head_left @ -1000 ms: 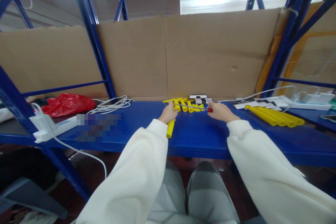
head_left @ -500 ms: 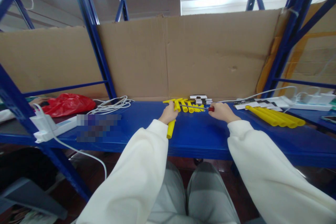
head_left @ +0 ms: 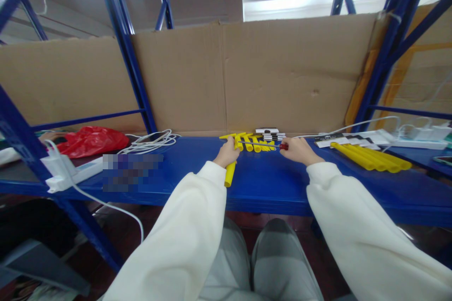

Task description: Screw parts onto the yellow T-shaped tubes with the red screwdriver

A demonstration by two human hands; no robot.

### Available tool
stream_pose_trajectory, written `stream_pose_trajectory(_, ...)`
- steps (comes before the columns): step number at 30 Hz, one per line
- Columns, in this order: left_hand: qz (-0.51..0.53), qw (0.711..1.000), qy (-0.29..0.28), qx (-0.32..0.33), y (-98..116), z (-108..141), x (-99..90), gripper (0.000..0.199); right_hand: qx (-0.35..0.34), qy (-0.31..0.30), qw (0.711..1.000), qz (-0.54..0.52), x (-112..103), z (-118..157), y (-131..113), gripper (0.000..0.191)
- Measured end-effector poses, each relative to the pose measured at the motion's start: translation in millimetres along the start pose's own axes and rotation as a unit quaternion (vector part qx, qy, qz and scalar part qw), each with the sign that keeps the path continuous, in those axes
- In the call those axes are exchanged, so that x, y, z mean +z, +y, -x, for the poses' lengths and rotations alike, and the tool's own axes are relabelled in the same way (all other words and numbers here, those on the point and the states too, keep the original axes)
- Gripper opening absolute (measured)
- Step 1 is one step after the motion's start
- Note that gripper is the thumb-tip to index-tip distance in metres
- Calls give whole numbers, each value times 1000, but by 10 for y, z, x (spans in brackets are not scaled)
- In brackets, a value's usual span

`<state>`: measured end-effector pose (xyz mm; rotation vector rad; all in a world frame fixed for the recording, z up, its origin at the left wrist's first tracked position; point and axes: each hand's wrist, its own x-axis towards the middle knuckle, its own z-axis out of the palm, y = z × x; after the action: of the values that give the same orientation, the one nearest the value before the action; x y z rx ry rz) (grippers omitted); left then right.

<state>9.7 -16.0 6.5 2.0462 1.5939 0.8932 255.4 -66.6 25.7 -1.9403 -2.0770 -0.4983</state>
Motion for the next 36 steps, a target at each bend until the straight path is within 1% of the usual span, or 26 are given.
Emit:
stream_pose_trajectory(6,7,1000,3,-11,17,16,0,21,1,-2,1000,-4,-4,1,1,23)
stream_pose_trajectory(13,16,1000,2,-7,10,12,0,19,-8,6,1000,-5,3,-2,4,22)
stream_pose_trajectory(18,15,1000,8,-6,5,5,0,19,0,-2,1000,-3,-16,6,-1,23)
stream_pose_trajectory(23,35,999,0,-14,20,19,-1,21,-2,-1,1000,1,-25,7,-5,24)
stream_pose_trajectory(36,32,999,-6,-13,44,51,-19,19,-10,9,1000,-7,13,-7,25,18)
